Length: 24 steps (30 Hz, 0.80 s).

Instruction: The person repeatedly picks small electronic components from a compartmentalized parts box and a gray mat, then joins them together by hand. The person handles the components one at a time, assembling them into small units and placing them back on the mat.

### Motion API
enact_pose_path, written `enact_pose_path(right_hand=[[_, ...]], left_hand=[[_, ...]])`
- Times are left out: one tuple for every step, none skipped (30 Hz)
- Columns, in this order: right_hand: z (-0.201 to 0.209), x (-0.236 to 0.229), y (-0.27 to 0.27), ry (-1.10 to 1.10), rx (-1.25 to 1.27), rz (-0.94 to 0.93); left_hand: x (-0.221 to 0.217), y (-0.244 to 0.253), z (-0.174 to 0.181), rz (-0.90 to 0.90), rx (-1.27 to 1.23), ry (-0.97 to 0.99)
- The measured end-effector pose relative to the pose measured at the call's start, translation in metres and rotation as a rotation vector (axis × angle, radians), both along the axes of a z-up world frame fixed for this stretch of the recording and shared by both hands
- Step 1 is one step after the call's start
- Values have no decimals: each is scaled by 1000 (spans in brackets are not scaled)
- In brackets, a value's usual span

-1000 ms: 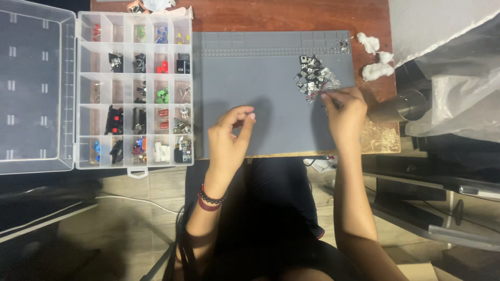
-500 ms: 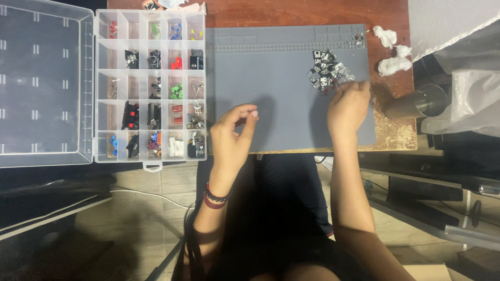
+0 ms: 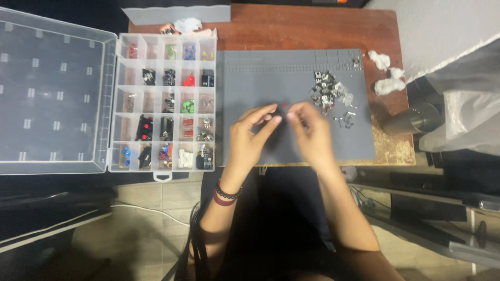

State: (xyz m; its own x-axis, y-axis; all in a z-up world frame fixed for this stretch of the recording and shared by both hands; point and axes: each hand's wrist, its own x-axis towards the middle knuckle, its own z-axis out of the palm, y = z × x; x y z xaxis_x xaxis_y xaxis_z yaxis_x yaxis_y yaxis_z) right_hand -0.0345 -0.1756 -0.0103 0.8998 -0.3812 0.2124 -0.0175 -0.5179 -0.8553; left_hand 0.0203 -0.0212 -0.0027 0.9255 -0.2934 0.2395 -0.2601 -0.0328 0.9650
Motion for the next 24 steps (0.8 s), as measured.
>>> enact_pose_path(right_hand=[[1,1,9,-9,-2,3],[2,2,18,-23,17,16],[3,3,27,-37,36,28],[5,4,31,-45,35,29],[7,6,35,-52,70,45],[8,7,40,-59,105,62],[9,7,41,-69,102,64],[9,7,43,-66,53,62],[9,7,45,-62,4,62],[8,8,48,-71,1,65],[6,8,50,-63,-11,59],[4,9,52,-56,-22,53],[7,9,56,-60,-24,56],[9,10,59,-57,-47,52],[11,9,63,-51,-68,47],[10,9,65,-52,-69,49],[9,9,67,-69,-93,46],[9,9,69,-87,-117,43],[5,9,67,-86,-118,43],[2,9,65,-84,-104,53],[-2,9,63,-83,-91,65],[0,8,62,-83,-91,68],[2,8,60,-92,-93,53],[3,8,58,-101,-95,38]], left_hand=[[0,1,0,3,-2,-9],[1,1,1,13,-3,-6],[1,2,1,20,-3,-3],[2,4,2,21,-4,-11],[2,7,3,55,-33,-40],[3,9,4,88,-62,-68],[3,10,4,89,-65,-78],[2,11,3,105,-79,-73],[1,12,3,122,-93,-66],[3,13,-1,125,-96,-75],[3,14,-5,142,-72,-56],[4,15,-10,159,-49,-38],[3,15,-10,161,-51,-42],[3,15,-10,167,-37,-44],[2,15,-10,172,-21,-44],[1,15,-11,174,-22,-44],[1,14,-11,192,-29,-55],[0,14,-12,210,-35,-66],[0,14,-9,210,-36,-65],[0,15,-7,214,-34,-66],[0,16,-5,220,-32,-68],[0,19,-2,222,-32,-67],[0,21,1,227,-39,-48],[0,23,4,232,-46,-28]])
